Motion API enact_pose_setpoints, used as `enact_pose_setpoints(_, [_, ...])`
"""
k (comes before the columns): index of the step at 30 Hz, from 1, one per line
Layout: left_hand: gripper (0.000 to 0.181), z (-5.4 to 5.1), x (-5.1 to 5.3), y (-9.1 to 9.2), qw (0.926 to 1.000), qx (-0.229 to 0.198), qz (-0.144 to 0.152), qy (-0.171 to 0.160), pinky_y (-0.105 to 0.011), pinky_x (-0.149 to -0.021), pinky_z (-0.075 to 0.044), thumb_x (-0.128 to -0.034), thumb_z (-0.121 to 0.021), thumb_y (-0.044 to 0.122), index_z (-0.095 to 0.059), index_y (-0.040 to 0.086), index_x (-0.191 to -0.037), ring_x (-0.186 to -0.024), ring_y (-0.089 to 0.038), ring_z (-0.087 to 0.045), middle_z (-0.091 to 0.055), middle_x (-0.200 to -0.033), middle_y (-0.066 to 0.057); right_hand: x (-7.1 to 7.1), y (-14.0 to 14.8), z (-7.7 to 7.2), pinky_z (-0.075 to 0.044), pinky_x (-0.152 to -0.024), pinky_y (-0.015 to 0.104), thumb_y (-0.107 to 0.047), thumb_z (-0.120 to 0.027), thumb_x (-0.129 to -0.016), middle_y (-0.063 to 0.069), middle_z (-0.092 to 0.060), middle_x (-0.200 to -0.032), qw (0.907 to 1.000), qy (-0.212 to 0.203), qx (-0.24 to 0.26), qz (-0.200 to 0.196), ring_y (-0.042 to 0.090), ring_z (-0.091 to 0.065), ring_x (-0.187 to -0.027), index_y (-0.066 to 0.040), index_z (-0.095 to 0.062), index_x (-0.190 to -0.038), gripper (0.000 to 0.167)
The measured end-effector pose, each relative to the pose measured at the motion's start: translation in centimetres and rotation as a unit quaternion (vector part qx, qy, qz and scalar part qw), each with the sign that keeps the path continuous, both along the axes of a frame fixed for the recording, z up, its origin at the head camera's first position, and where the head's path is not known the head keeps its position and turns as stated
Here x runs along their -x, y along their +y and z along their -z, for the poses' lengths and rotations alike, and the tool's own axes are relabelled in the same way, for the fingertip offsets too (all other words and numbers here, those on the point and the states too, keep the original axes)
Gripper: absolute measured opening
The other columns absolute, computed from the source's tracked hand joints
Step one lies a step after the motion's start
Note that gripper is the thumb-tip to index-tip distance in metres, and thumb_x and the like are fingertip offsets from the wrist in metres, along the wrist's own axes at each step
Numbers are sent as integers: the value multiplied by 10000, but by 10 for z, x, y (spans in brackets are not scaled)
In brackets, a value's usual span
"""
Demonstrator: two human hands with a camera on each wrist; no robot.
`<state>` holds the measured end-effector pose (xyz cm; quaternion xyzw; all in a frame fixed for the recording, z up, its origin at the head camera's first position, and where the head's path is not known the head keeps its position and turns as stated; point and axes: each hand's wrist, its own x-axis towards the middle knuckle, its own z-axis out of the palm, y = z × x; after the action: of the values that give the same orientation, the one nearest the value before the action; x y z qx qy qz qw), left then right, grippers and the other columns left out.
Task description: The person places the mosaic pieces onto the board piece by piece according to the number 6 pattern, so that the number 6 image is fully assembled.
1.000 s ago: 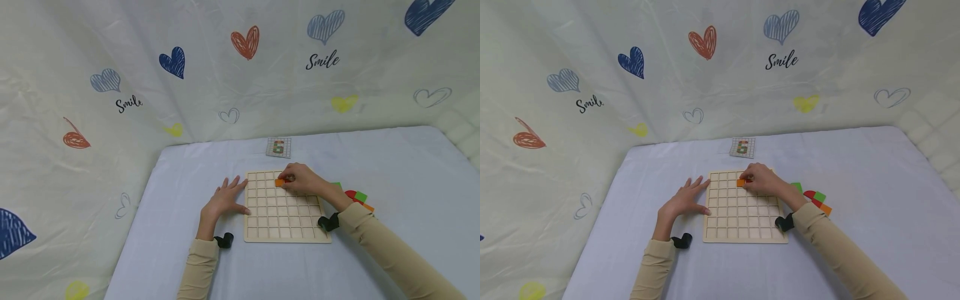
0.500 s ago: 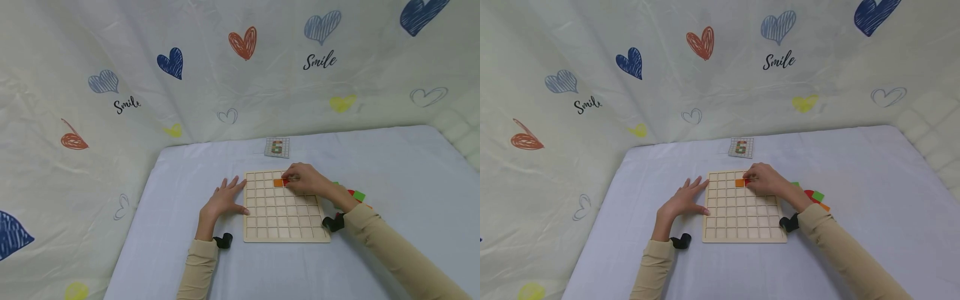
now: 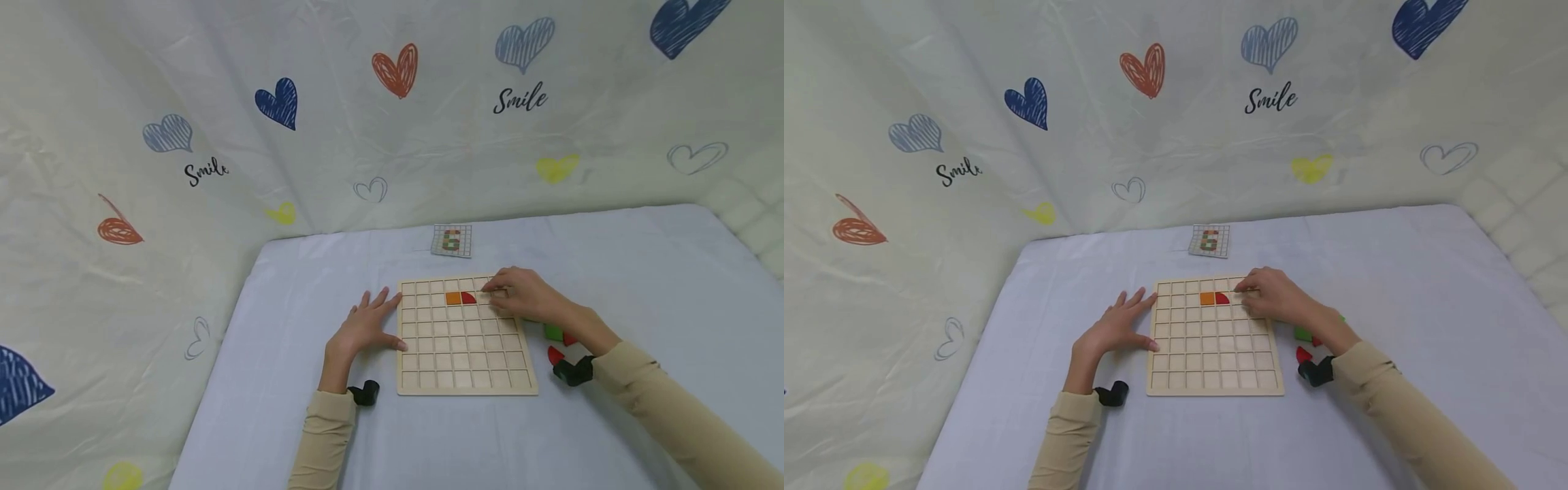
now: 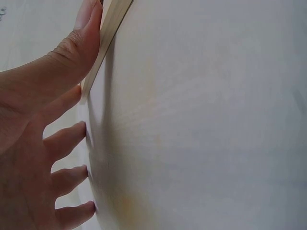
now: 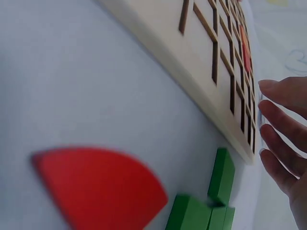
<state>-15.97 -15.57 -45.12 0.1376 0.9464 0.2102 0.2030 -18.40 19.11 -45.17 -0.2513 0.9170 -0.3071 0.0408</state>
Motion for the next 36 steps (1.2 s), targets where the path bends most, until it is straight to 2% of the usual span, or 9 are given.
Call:
enact_pose_setpoints(8, [1064,1,0,0,10000,-46,-28,12,-633,-1267,-118,-762,-895,452,-314,270,-1634,-1598,-407,-19,-158,-1732,-35,-11,23,0,-532,-866,479,-48,-754,-890,79,-746,-1060,9997,120,-112,197,292,-649,-1012,-36,-782,-1110,222])
enact_pose_setpoints(15, [1065,0,0,0,10000,-38,-22,6,-634,-1267,-111,-761,-893,458,-311,275,-1635,-1598,-405,-12,-151,-1733,-29,-22,44,-3,-557,-884,512,-58,-747,-910,75,-752,-1078,9991,58,-180,389,299,-659,-1033,-42,-776,-1123,216])
enact_pose_setpoints(22, [1066,2,1,0,10000,-63,-2,50,-651,-1257,-128,-761,-894,452,-317,251,-1634,-1594,-424,-30,-162,-1731,-52,-31,66,1,-581,-848,476,-71,-774,-895,53,-763,-1067,9980,256,-263,506,274,-670,-1016,-59,-782,-1108,214])
enact_pose_setpoints(29, [1059,-1,0,1,10000,-26,-18,63,-643,-1261,-131,-763,-892,452,-319,263,-1632,-1595,-417,-30,-167,-1730,-45,-41,84,1,-575,-857,488,-83,-775,-896,71,-758,-1090,9963,213,-361,754,275,-666,-1014,-64,-779,-1120,225])
enact_pose_setpoints(36, [1053,-3,-1,1,10000,-12,-30,57,-649,-1257,-138,-764,-892,447,-325,257,-1631,-1595,-416,-34,-173,-1729,-46,-45,96,7,-582,-756,351,-83,-828,-845,53,-760,-1011,9945,497,-527,753,225,-656,-912,-43,-789,-1067,229])
